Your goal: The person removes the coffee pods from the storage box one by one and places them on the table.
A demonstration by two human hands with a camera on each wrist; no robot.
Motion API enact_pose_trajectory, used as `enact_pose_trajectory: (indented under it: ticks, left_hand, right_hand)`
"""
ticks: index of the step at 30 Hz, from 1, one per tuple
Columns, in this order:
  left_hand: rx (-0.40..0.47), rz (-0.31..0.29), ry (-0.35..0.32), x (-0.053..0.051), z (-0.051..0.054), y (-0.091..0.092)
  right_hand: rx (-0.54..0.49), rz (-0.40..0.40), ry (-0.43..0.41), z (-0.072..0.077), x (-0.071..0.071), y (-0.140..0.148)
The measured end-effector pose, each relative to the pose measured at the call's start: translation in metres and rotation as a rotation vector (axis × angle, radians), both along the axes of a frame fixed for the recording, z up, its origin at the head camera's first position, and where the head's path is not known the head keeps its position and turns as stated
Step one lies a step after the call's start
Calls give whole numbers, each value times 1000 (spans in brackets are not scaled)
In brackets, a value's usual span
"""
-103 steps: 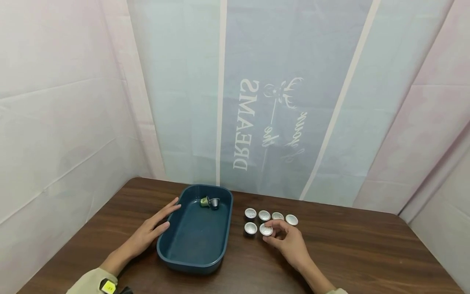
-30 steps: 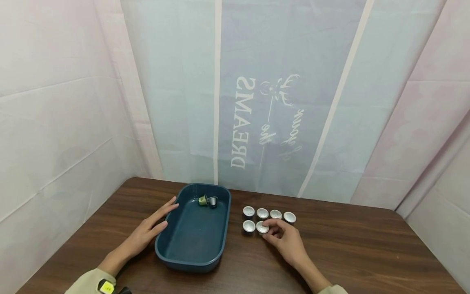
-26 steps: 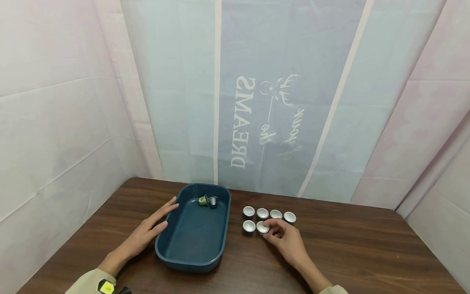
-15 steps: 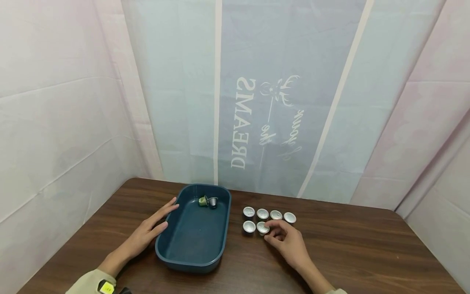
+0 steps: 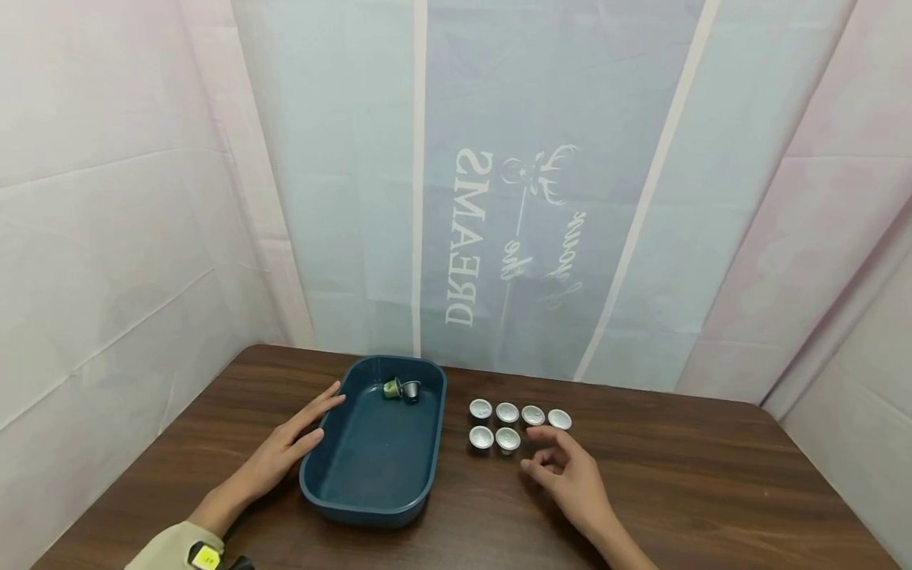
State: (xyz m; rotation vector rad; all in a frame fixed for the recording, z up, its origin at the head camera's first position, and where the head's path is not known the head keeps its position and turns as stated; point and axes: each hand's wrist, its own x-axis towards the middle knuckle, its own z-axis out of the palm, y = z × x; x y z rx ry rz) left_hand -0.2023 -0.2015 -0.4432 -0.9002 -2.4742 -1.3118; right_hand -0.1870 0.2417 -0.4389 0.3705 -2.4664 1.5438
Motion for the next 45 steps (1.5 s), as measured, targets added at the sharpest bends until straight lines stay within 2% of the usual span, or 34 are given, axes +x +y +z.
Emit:
enact_pose_trajectory:
  ticks: [9,17,20,27,30,37,40,45]
  left_hand:
    - [2,-3,-12,0,1,-1]
    - [8,-7,0,0,0,1]
    - [9,-7,-2,-1,1,2]
    - [16,4,-3,-3,1,2]
    - [20,7,-4,-4,0,1]
    - [20,5,5,0,4,0]
    - [25,-1,5,1,4,0]
    - [17,-1,-2,2,4,1]
  right_hand:
    - [-112,64,72,13,-3,-12]
    - [-206,257,109,36,-10,-38]
    - [-198,282,107,44,-12,-48]
    - [-152,276,96,58,-23,-67]
    - [-105,280,123,65,-28,-77]
    - [-28,334,193,88,-26,-112]
    - [23,338,219,87,-32,-124]
    - [56,319,214,71,-51,-134]
